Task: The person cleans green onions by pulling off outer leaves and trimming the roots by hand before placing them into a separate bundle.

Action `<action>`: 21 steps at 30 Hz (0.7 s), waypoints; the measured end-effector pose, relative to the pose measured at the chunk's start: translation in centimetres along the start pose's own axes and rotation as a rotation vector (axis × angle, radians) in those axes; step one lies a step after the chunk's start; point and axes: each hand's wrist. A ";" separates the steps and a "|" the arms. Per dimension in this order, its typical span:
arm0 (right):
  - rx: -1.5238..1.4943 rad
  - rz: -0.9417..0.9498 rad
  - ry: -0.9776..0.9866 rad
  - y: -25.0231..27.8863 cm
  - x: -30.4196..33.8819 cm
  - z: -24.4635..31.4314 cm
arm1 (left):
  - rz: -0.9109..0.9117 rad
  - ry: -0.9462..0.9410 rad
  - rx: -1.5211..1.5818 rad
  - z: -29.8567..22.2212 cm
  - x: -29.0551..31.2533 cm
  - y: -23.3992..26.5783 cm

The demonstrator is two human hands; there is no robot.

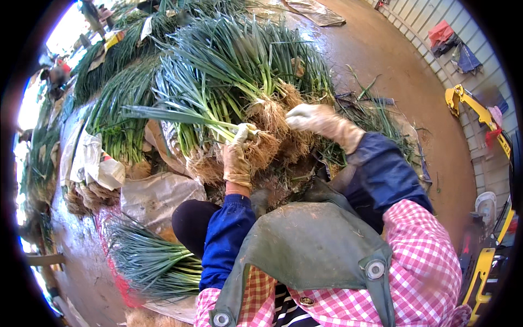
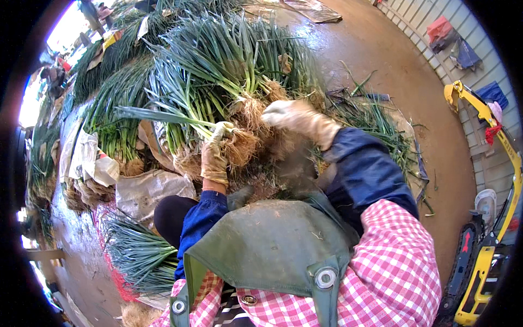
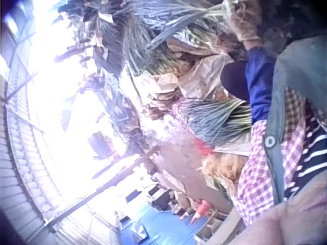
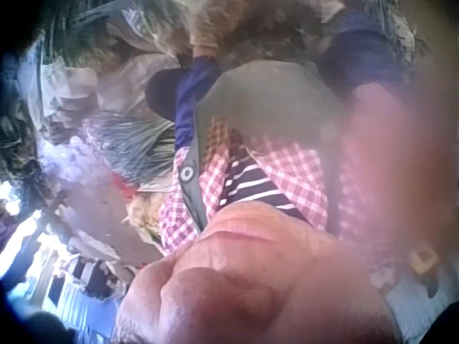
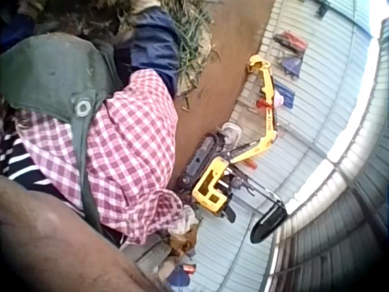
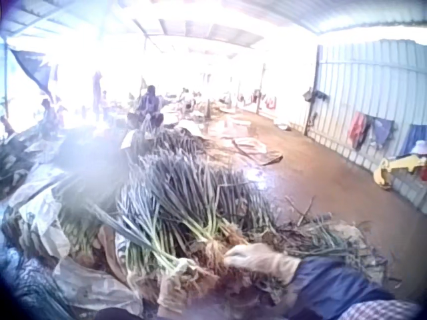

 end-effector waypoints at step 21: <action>0.809 0.464 0.137 -8.8 -0.2 -4.3 | -0.272 0.219 0.221 -0.4 1.5 -1.5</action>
Point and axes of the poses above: each hand's wrist, its own x-axis away from the middle knuckle, its own y-axis out of the back of the hand, z = x × y, and after that the axes turned 7 degrees about -x, right-handed
